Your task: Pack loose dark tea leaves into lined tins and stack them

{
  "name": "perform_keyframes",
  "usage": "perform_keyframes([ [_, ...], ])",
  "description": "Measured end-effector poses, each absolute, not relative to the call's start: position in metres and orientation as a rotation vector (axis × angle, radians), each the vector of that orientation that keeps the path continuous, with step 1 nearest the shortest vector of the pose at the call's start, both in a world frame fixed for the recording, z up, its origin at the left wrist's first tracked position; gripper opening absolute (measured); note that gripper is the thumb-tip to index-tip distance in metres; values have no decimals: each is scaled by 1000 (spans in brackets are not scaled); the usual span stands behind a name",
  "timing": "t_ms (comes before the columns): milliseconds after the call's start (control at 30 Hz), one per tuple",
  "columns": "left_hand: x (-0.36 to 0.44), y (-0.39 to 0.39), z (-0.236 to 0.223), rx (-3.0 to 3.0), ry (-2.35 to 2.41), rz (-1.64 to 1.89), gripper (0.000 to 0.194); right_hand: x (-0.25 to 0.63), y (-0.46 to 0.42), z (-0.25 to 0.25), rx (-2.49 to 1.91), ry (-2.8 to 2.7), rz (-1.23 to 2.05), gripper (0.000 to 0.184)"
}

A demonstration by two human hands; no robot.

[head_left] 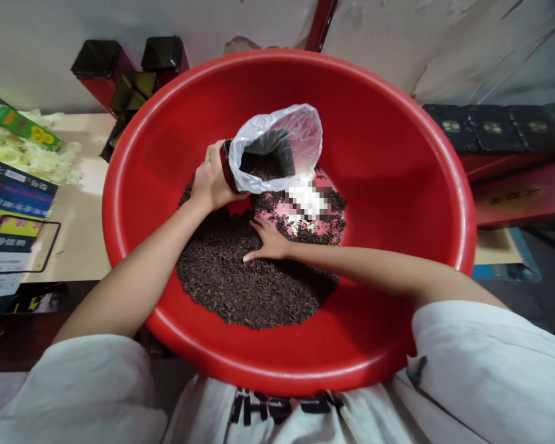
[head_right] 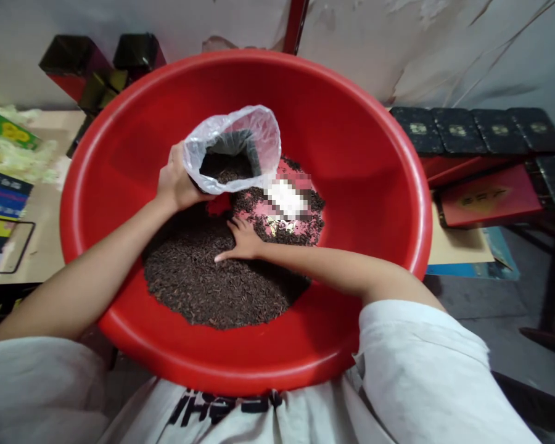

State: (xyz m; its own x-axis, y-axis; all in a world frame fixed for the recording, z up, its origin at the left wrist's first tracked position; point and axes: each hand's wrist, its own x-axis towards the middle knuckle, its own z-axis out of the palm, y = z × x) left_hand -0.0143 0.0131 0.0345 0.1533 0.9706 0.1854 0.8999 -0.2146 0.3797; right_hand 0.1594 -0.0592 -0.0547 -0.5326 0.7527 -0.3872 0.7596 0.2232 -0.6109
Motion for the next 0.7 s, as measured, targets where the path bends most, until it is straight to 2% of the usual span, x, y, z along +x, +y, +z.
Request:
perform_keyframes([
  [67, -13, 12, 29, 2280, 1777, 564, 106, 158, -65, -52, 1378, 2494, -1262, 126],
  [167, -15, 11, 19, 2360, 1654, 573, 105, 163, -71, -42, 1232, 2507, -1319, 125],
  [300, -23, 11, 6, 2431, 1557, 616, 102, 166, -81, -24, 1169, 2369, -1439, 102],
  [433, -33, 13, -3, 2434, 1562, 599, 91, 165, -95, -9, 1463, 2117, -1499, 76],
  [567, -36, 14, -7, 2459, 1526, 615, 83, 173, -107, 4, 1515, 1826, -1810, 57],
  [700, -35, 14, -9, 2486, 1469, 667, 81, 183, -112, 25, 1540, 1446, -2200, 51],
])
